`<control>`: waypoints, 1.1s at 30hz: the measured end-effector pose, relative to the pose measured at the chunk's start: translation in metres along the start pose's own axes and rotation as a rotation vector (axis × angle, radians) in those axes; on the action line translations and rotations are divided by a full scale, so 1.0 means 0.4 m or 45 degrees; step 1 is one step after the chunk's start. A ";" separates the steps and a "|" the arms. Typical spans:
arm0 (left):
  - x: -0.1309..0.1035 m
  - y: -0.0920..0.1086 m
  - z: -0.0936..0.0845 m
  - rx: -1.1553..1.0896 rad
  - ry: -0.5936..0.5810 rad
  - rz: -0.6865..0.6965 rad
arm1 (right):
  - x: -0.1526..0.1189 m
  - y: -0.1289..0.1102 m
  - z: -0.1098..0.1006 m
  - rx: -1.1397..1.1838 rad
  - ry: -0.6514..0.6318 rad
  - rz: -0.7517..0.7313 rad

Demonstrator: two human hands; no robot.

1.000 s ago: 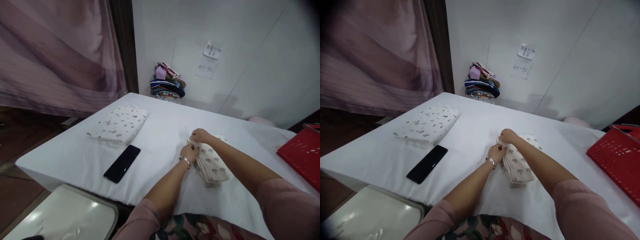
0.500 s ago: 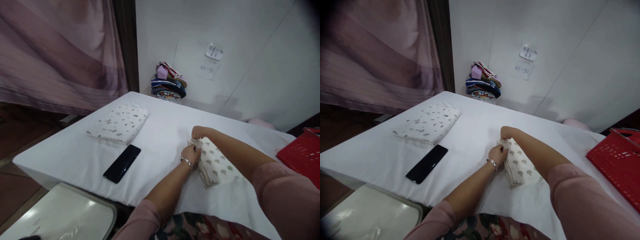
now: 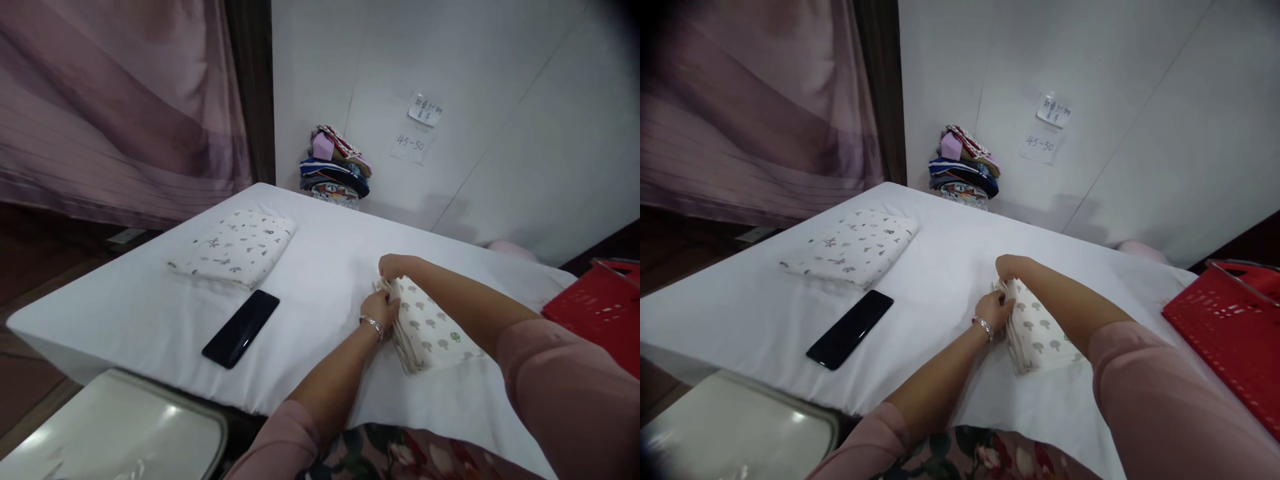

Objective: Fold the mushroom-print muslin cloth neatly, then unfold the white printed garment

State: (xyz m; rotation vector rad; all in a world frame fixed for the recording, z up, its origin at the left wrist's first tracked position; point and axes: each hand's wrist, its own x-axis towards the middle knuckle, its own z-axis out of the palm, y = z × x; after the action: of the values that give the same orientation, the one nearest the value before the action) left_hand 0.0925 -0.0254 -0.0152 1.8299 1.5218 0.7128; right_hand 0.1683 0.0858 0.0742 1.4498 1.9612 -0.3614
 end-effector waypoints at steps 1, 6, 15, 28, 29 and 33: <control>0.000 0.000 0.000 0.002 0.007 -0.001 | -0.001 -0.004 0.000 -0.026 0.004 0.019; 0.001 0.000 -0.001 0.005 -0.016 -0.014 | -0.007 -0.021 0.001 -0.139 0.025 0.073; -0.003 0.006 -0.009 -0.021 -0.037 -0.026 | -0.002 -0.037 0.019 -0.278 0.124 0.064; 0.005 -0.002 -0.013 -0.081 -0.096 -0.135 | -0.034 -0.032 -0.004 -0.058 0.248 -0.052; 0.005 -0.002 -0.012 -0.087 -0.105 -0.137 | -0.038 -0.031 -0.002 -0.027 0.249 -0.046; 0.006 -0.006 -0.011 -0.161 -0.079 -0.173 | -0.041 -0.029 0.001 0.066 0.251 -0.020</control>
State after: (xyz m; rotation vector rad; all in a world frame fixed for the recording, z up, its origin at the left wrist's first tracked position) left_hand 0.0881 -0.0220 -0.0141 1.6241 1.5099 0.6658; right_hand 0.1602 0.0693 0.0828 1.5544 2.1332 -0.2870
